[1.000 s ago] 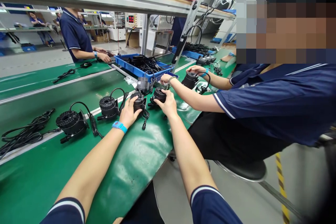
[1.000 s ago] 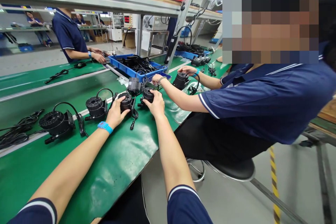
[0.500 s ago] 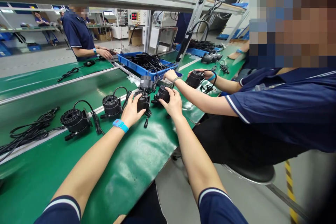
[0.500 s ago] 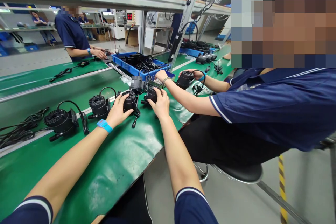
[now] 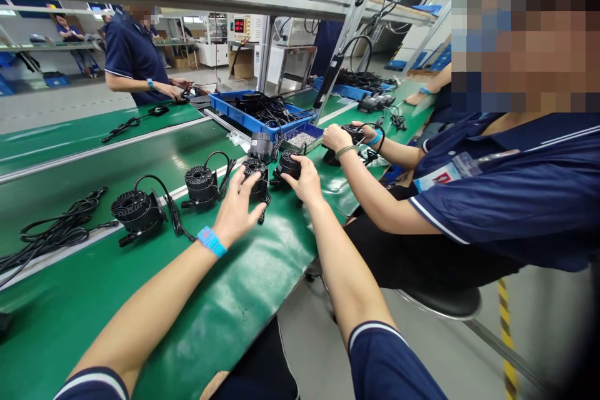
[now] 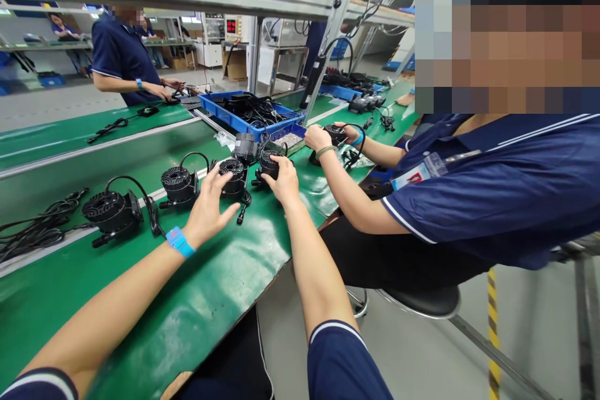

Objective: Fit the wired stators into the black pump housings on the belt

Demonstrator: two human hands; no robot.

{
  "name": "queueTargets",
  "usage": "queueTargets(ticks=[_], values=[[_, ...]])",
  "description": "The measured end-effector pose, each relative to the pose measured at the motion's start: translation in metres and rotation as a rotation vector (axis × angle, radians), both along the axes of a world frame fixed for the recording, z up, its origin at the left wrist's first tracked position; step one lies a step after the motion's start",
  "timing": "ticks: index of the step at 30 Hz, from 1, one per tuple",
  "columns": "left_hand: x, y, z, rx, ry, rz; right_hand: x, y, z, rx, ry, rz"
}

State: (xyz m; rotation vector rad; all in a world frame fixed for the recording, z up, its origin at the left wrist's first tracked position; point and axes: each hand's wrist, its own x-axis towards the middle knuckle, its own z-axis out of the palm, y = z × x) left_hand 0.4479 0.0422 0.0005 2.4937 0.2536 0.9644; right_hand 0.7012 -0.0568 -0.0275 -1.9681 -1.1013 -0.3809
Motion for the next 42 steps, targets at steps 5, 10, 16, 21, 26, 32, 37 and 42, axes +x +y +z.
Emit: queueTargets(ticks=[5,10,16,21,26,32,37,42], values=[[-0.077,-0.059,-0.02,0.103,0.132,-0.274,0.012,-0.005,0.012,-0.034,0.041,0.069],[-0.134,-0.091,-0.043,0.096,0.357,-0.377,0.022,-0.003,0.018,-0.079,0.055,0.13],[-0.14,-0.093,-0.049,0.163,0.583,-0.412,0.026,-0.001,0.015,-0.062,0.008,0.12],[-0.137,-0.093,-0.049,0.159,0.611,-0.414,0.027,-0.004,0.014,-0.074,-0.024,0.096],[-0.138,-0.093,-0.048,0.148,0.635,-0.418,0.025,-0.005,0.015,-0.072,-0.037,0.051],[-0.139,-0.094,-0.046,0.147,0.659,-0.421,0.007,0.008,0.003,-0.027,-0.051,-0.046],[-0.139,-0.092,-0.049,0.133,0.636,-0.425,-0.005,0.015,0.003,-0.026,-0.039,-0.106],[-0.138,-0.09,-0.051,0.118,0.606,-0.432,-0.007,-0.011,0.017,-0.107,-0.018,0.044]])
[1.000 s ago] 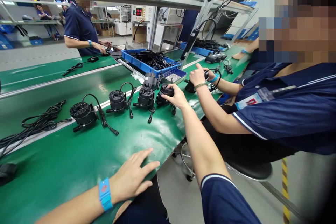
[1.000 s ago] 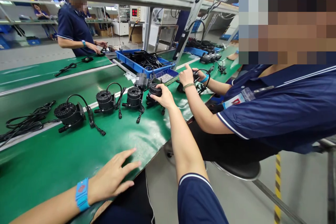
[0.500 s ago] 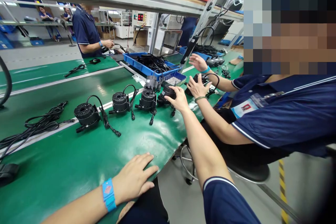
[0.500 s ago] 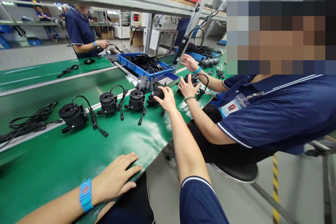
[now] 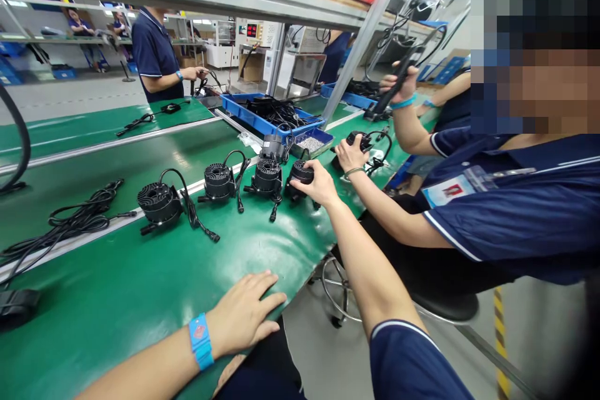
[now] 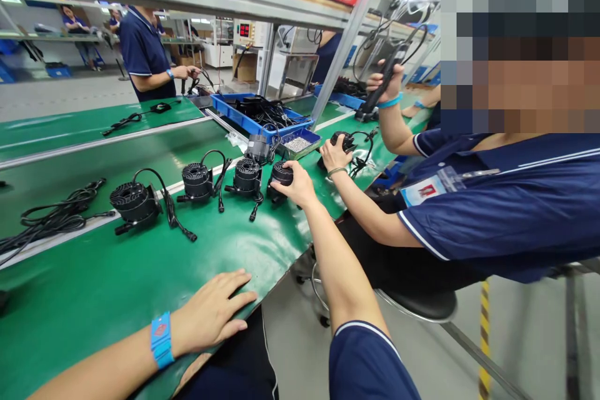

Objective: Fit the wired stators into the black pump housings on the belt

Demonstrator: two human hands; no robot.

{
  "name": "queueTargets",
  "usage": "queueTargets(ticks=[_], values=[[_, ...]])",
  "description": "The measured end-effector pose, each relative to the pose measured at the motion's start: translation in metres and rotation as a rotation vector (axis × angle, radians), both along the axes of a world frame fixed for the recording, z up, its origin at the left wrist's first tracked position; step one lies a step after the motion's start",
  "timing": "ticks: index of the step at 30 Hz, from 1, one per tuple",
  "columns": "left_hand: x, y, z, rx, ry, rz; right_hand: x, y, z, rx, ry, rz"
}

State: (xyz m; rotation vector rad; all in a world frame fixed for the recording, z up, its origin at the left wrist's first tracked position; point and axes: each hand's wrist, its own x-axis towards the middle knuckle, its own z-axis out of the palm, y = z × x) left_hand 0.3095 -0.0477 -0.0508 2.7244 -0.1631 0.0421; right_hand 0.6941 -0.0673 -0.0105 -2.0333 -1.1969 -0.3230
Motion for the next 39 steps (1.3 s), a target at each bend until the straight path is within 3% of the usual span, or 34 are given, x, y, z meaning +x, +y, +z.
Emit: queueTargets(ticks=[5,39], values=[[0.0,0.001,0.001,-0.01,-0.016,-0.001,-0.007,-0.019,-0.001,0.01,-0.029,0.081],[0.001,0.001,0.003,-0.012,0.005,-0.014,-0.016,-0.024,0.005,-0.014,-0.147,0.048]])
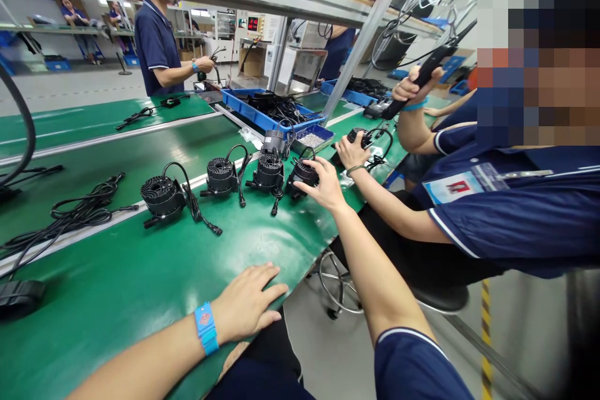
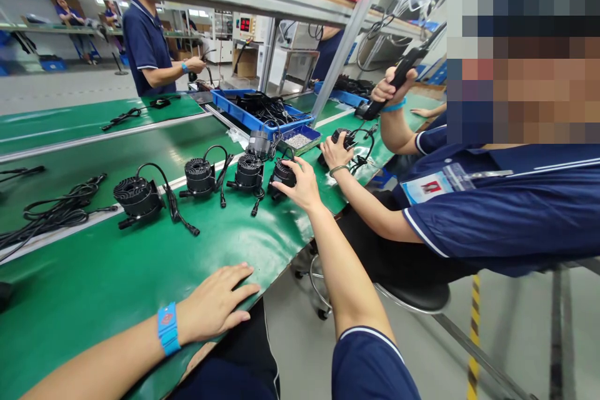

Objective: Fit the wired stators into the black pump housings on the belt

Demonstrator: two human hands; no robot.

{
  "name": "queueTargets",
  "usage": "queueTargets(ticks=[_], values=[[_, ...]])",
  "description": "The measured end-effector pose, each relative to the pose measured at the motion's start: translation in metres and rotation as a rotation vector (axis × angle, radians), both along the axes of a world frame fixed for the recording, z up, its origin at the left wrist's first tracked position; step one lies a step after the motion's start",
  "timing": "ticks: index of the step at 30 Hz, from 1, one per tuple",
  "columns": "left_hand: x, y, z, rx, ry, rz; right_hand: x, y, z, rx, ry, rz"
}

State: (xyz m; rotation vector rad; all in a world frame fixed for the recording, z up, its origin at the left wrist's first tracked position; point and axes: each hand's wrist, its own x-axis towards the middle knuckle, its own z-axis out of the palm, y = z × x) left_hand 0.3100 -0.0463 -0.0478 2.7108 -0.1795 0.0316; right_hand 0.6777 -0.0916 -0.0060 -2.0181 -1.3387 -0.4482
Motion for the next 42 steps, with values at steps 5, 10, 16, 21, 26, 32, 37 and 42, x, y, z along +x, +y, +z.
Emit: queueTargets(ticks=[5,10,16,21,26,32,37,42], values=[[-0.001,-0.001,-0.002,-0.006,-0.008,0.006,-0.006,-0.002,0.003,0.05,-0.033,-0.029],[-0.001,0.0,-0.006,-0.001,-0.031,0.006,-0.012,0.0,0.017,0.115,-0.051,-0.04],[0.0,0.001,-0.011,0.001,-0.042,0.005,-0.007,0.007,0.025,0.012,-0.028,0.035],[-0.001,0.001,-0.01,-0.01,-0.035,0.004,0.007,0.0,0.02,-0.012,0.056,0.152],[0.0,0.0,-0.007,-0.008,-0.011,0.001,0.018,-0.007,0.019,0.007,0.122,0.177],[0.001,0.001,-0.006,-0.006,-0.011,-0.002,0.007,-0.005,0.012,0.079,0.087,0.053],[0.0,0.001,-0.008,-0.007,-0.015,0.002,-0.002,0.006,-0.006,0.229,0.074,-0.132],[0.0,0.001,-0.006,0.005,0.001,-0.006,-0.013,0.026,-0.026,0.292,0.168,-0.273]])
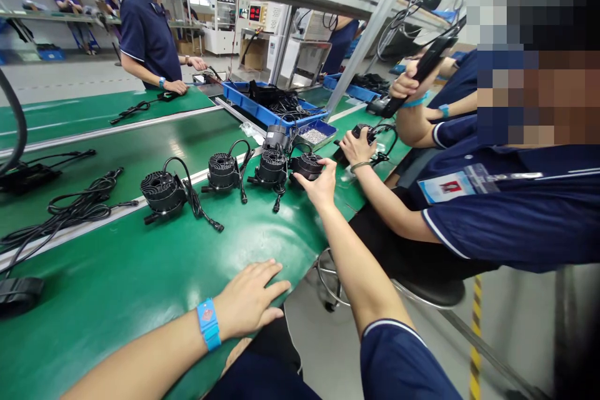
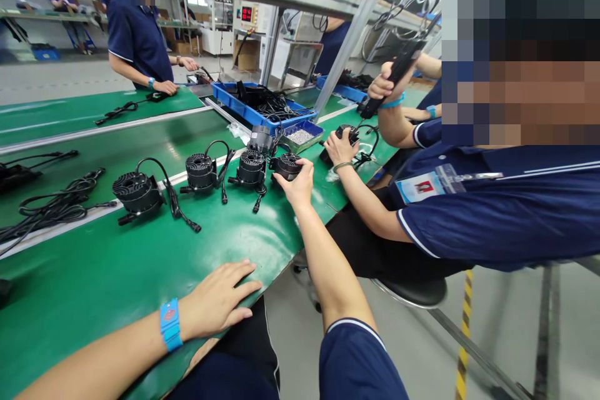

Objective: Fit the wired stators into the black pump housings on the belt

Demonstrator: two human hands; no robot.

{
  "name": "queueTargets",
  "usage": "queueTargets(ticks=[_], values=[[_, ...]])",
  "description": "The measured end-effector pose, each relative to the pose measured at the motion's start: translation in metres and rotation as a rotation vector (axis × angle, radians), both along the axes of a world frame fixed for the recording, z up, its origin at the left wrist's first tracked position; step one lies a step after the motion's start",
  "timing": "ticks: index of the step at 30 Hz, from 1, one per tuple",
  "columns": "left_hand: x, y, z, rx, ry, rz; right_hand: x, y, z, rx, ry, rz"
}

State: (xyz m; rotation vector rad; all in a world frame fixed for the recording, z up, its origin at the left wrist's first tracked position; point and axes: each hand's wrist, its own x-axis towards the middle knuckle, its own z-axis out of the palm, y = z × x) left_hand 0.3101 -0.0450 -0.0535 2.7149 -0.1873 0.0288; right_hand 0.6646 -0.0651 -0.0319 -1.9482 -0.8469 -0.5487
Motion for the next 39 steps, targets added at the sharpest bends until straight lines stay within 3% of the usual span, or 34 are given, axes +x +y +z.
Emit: queueTargets(ticks=[3,11,15,26,34,39], values=[[0.0,0.001,0.0,0.007,-0.011,0.0,-0.008,-0.005,-0.002,0.001,0.001,-0.01],[0.001,0.0,0.002,-0.01,-0.022,-0.011,-0.025,-0.055,-0.002,-0.04,-0.013,-0.022],[0.001,0.0,0.001,-0.005,-0.021,-0.005,-0.026,-0.054,-0.004,-0.034,0.012,0.047],[0.001,0.002,0.003,-0.018,-0.046,-0.003,-0.026,-0.049,-0.007,0.01,0.1,0.047],[0.001,0.0,0.0,-0.018,-0.054,-0.005,-0.038,-0.049,-0.023,0.211,0.094,-0.078],[0.001,0.001,0.004,-0.011,-0.034,-0.007,-0.035,-0.039,-0.02,0.159,0.002,-0.138]])
